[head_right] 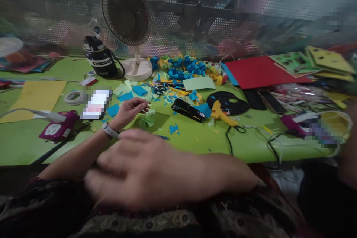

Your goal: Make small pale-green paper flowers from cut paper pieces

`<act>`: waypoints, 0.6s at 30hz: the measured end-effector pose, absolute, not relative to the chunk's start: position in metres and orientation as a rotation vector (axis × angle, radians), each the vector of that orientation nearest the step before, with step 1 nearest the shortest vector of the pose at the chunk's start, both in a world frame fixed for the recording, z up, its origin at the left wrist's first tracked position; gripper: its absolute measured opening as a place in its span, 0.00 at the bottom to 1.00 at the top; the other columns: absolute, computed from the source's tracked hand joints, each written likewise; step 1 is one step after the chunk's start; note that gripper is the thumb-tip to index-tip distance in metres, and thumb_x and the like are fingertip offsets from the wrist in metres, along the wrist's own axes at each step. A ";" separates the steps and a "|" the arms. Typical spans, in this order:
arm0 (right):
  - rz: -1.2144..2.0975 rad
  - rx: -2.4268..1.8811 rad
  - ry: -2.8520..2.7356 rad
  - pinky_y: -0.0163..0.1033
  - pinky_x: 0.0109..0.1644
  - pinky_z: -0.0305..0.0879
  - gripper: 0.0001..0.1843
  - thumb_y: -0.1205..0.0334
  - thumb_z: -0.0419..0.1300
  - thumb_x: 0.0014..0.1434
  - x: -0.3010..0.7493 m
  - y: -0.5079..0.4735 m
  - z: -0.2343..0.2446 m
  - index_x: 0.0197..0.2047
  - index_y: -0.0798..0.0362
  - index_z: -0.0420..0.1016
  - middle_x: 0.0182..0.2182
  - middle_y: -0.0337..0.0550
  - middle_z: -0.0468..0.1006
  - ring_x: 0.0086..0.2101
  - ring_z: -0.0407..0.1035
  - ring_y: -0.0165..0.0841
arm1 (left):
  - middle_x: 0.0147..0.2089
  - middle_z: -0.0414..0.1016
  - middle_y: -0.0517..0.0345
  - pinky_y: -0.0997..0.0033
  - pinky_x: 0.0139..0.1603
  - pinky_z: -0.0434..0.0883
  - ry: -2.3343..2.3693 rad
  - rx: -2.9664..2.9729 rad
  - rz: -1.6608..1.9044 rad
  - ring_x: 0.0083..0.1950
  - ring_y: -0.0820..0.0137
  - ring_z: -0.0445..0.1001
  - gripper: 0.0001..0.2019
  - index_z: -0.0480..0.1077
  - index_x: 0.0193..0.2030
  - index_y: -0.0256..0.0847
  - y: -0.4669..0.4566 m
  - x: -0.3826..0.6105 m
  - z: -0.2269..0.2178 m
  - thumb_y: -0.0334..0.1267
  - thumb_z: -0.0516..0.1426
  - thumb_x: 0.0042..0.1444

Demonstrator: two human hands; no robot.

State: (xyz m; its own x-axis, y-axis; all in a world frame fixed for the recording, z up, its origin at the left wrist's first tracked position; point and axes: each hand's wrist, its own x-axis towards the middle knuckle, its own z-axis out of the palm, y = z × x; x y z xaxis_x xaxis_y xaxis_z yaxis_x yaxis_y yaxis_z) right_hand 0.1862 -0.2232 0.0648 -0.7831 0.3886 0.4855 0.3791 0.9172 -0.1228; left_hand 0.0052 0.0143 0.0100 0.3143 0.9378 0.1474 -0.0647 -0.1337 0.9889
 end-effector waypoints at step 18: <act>0.094 -2.121 -2.378 0.42 0.44 0.66 0.15 0.57 0.56 0.65 0.288 -0.035 0.053 0.51 0.54 0.74 0.49 0.53 0.81 0.48 0.75 0.47 | 0.34 0.81 0.52 0.69 0.36 0.78 0.912 1.395 1.073 0.33 0.69 0.79 0.21 0.77 0.39 0.36 0.018 0.003 0.010 0.54 0.67 0.49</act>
